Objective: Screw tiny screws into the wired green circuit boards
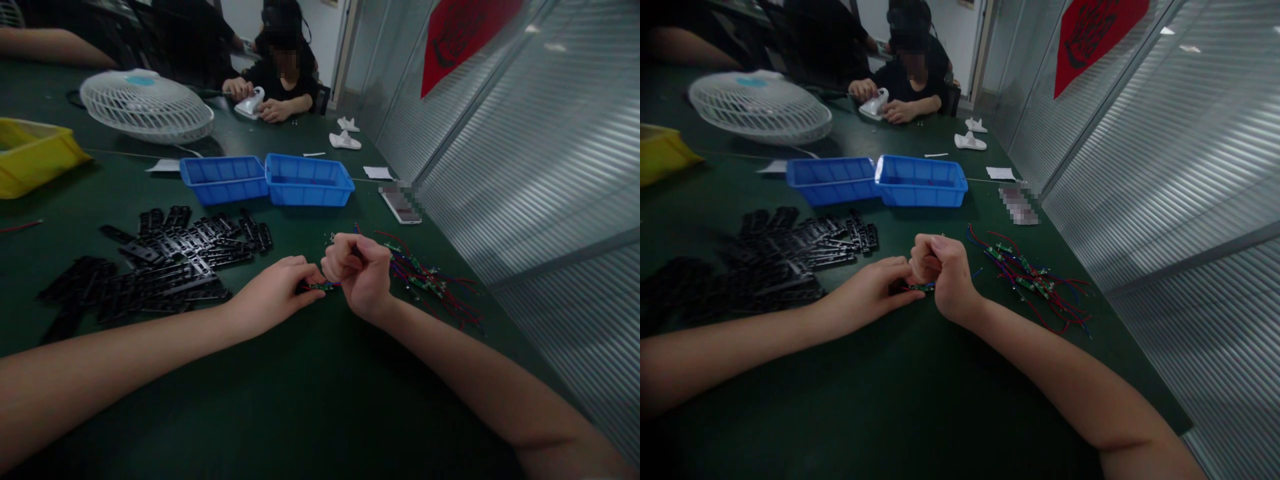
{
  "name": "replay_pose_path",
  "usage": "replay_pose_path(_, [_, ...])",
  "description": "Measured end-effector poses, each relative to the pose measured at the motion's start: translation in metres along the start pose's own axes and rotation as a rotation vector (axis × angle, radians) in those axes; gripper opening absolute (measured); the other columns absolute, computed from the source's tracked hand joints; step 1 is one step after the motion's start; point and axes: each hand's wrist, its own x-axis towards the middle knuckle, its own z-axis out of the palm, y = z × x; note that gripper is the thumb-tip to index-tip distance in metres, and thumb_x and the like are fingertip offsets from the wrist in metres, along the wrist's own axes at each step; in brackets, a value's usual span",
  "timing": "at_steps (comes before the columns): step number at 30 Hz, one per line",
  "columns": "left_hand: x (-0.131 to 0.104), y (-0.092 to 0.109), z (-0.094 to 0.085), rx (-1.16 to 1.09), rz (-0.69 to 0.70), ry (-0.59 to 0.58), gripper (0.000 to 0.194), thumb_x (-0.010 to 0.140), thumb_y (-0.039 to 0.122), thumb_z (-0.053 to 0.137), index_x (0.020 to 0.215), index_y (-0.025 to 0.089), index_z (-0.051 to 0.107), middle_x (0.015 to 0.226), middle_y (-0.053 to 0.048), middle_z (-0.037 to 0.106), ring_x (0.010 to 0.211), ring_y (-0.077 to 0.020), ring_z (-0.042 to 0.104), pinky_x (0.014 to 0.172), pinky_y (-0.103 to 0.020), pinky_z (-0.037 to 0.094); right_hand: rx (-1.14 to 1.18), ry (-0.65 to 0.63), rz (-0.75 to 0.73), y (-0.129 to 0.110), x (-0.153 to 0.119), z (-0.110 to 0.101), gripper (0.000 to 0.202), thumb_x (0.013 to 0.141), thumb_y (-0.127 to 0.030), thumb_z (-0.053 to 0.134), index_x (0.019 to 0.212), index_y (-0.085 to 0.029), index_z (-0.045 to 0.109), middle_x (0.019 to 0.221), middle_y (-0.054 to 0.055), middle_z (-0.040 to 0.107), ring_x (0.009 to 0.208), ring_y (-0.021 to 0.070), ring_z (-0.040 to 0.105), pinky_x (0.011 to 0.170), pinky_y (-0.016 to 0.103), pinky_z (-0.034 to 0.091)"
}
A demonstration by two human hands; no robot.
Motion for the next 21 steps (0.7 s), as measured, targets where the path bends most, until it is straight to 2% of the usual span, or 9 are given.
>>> replay_pose_path(4, [0.0003,0.0009,-0.0008,-0.002,-0.009,-0.001,0.017,0.088,0.035,0.057,0.084,0.019,0.056,0.083,-0.001,0.053,0.081,-0.0180,0.052,0.069,-0.030,0.041,0.040,0.004,-0.015,-0.0001,-0.0006,0.0009,0.040,0.084,-0.041,0.042,0.052,-0.021,0.027,0.047,-0.008,0.020,0.041,0.0071,0.018,0.043,0.025,0.019])
replay_pose_path(11, [0.0000,0.0001,-0.0011,-0.004,-0.001,-0.007,0.015,0.088,0.035,0.056,0.091,0.020,0.059,0.084,-0.001,0.055,0.082,-0.0179,0.053,0.071,-0.030,0.042,-0.047,0.022,-0.017,0.0012,-0.0037,0.0004,0.043,0.083,-0.046,0.042,0.050,-0.022,0.028,0.046,-0.007,0.022,0.041,0.0077,0.020,0.044,0.026,0.019])
replay_pose_path(16, [-0.0006,-0.0006,-0.0007,-0.007,-0.003,-0.013,0.016,0.089,0.035,0.056,0.093,0.020,0.061,0.086,-0.002,0.055,0.083,-0.0179,0.053,0.072,-0.030,0.042,-0.076,-0.013,-0.051,0.0025,-0.0057,-0.0012,0.043,0.086,-0.042,0.040,0.050,-0.022,0.030,0.046,-0.006,0.024,0.042,0.0082,0.021,0.045,0.027,0.019])
replay_pose_path(21, [-0.0001,0.0007,-0.0011,-0.014,0.000,-0.007,0.015,0.089,0.034,0.056,0.094,0.020,0.060,0.086,-0.002,0.055,0.083,-0.0180,0.053,0.072,-0.031,0.042,-0.063,-0.004,-0.004,0.0012,-0.0026,-0.0016,0.042,0.084,-0.043,0.042,0.051,-0.022,0.027,0.047,-0.007,0.022,0.041,0.0073,0.020,0.044,0.026,0.019])
